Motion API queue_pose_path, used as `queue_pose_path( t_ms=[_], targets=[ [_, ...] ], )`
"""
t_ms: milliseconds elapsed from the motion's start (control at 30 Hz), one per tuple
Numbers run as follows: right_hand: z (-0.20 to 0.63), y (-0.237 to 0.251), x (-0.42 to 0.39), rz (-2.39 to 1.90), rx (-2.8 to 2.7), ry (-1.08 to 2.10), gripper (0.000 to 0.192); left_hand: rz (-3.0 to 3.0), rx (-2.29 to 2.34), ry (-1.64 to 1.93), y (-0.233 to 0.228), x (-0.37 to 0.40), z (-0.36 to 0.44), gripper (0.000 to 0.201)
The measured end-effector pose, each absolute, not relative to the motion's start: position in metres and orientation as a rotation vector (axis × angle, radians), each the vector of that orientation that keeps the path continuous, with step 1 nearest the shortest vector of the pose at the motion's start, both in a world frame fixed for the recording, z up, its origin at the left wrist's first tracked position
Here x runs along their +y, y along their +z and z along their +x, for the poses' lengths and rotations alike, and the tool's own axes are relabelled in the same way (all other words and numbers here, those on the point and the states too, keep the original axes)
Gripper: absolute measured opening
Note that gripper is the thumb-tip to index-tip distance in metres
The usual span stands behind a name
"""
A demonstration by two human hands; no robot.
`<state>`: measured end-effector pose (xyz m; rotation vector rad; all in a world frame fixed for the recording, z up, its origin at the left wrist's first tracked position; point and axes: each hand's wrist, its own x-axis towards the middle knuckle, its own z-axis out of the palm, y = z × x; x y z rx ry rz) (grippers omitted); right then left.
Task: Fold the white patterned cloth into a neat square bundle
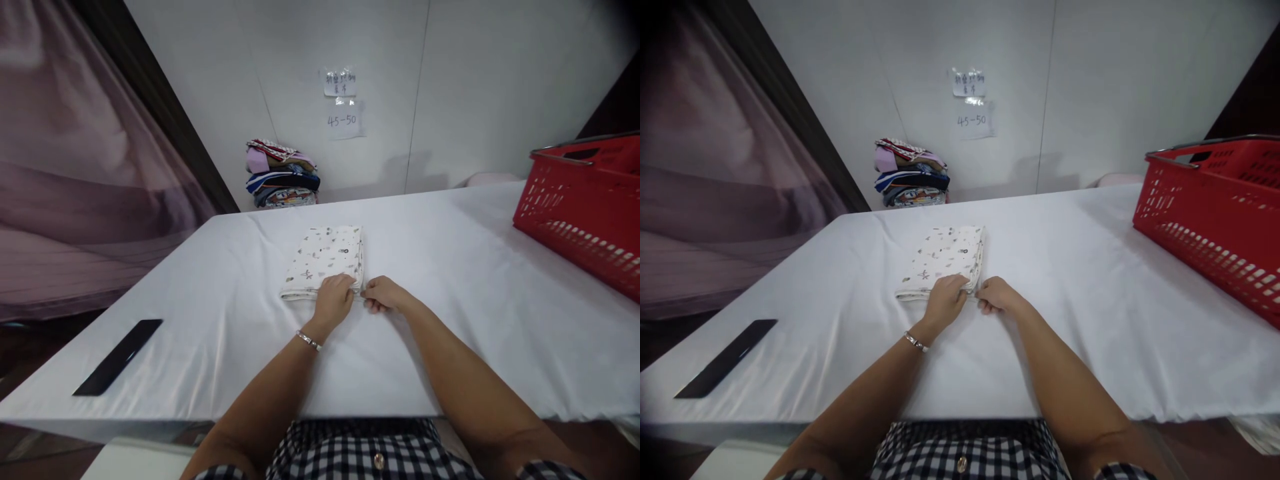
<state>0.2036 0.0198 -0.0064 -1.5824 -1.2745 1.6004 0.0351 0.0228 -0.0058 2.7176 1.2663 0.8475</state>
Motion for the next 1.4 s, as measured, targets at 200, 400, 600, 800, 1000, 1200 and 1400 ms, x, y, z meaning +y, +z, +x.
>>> queue_pose_path(
  t_ms=[200,400,600,800,1000,1200,1400],
  targets=[
    [0.206,-0.004,0.02,-1.471,-1.206,1.704,0.016,2.7,1.261,0.811,-0.01,0.019,0.036,0.025],
    [0.204,-0.003,0.019,-1.43,-1.139,1.743,0.011,2.683,1.298,0.806,-0.009,0.014,0.038,0.022],
    [0.205,-0.002,0.02,-1.319,-1.051,1.807,0.009,2.708,1.25,0.867,-0.013,0.009,0.036,0.028],
    [0.208,0.001,0.02,-1.257,-1.032,1.761,0.019,2.703,1.296,0.883,-0.014,0.012,0.037,0.023],
    [0.206,0.012,0.016,-1.212,-1.125,1.642,0.02,2.525,1.288,0.918,-0.006,0.02,0.033,0.017],
    [0.21,0.01,0.018,-1.395,-1.155,1.563,0.012,2.447,1.275,0.89,-0.001,0.025,0.031,0.013],
    [0.206,-0.002,0.018,-1.672,-1.33,1.589,0.017,2.658,1.311,0.863,0.001,0.024,0.03,0.023]
  ],
)
